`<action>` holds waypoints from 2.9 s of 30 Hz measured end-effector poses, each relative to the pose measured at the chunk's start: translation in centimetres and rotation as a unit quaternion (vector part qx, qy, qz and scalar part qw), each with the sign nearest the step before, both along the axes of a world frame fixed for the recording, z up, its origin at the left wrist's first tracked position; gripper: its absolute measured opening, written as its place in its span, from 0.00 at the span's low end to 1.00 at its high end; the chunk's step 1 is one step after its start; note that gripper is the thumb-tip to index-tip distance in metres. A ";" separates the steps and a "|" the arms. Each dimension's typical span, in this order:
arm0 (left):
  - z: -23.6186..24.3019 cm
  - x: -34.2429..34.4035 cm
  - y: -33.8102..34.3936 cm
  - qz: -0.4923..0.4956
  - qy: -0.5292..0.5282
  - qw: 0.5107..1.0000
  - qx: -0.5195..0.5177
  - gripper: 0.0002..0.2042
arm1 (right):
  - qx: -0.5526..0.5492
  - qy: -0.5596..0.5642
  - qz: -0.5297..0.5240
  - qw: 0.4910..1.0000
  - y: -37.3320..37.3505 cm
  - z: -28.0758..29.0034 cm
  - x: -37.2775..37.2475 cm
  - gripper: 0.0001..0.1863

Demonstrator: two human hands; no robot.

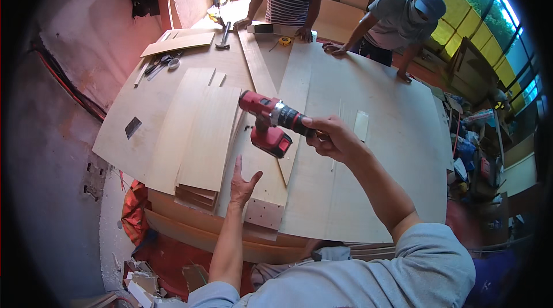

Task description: The person constructs a wooden assembly by aligning thin strips of wood on a larger plywood board, securing a small block with a drill, and then handling and organizing several long curved wooden panels.

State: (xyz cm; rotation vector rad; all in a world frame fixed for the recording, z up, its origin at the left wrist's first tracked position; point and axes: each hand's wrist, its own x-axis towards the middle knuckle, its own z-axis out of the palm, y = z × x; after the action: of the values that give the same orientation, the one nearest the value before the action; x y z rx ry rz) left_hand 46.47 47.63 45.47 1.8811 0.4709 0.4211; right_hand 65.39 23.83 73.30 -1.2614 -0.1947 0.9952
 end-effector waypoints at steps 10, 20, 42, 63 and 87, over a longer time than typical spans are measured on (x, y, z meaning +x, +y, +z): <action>12.9 -11.3 -16.6 -0.241 0.011 0.913 -0.330 0.17 | -0.078 0.051 0.172 0.981 -14.0 3.6 -8.1 0.27; 14.0 -8.0 -21.9 0.007 0.083 0.996 -0.031 0.20 | -0.186 -0.234 0.053 0.953 -10.8 -9.5 -15.2 0.41; -5.5 -5.9 -10.7 0.240 0.093 0.929 0.265 0.31 | -0.290 -0.243 0.256 0.890 1.8 -12.9 -10.2 0.20; -6.1 -3.9 -9.5 0.262 0.132 0.941 0.169 0.15 | -0.387 -0.273 0.329 0.817 5.8 -12.2 -8.3 0.18; -9.3 -4.0 -8.4 0.253 0.112 0.917 0.287 0.13 | -0.361 -0.253 0.350 0.827 9.0 -10.9 -7.6 0.14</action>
State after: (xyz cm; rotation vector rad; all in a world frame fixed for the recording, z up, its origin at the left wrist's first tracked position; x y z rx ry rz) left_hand 42.43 39.23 36.19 2.3812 1.0951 0.7496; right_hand 57.84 32.83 62.39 -2.2430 -0.7948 1.4010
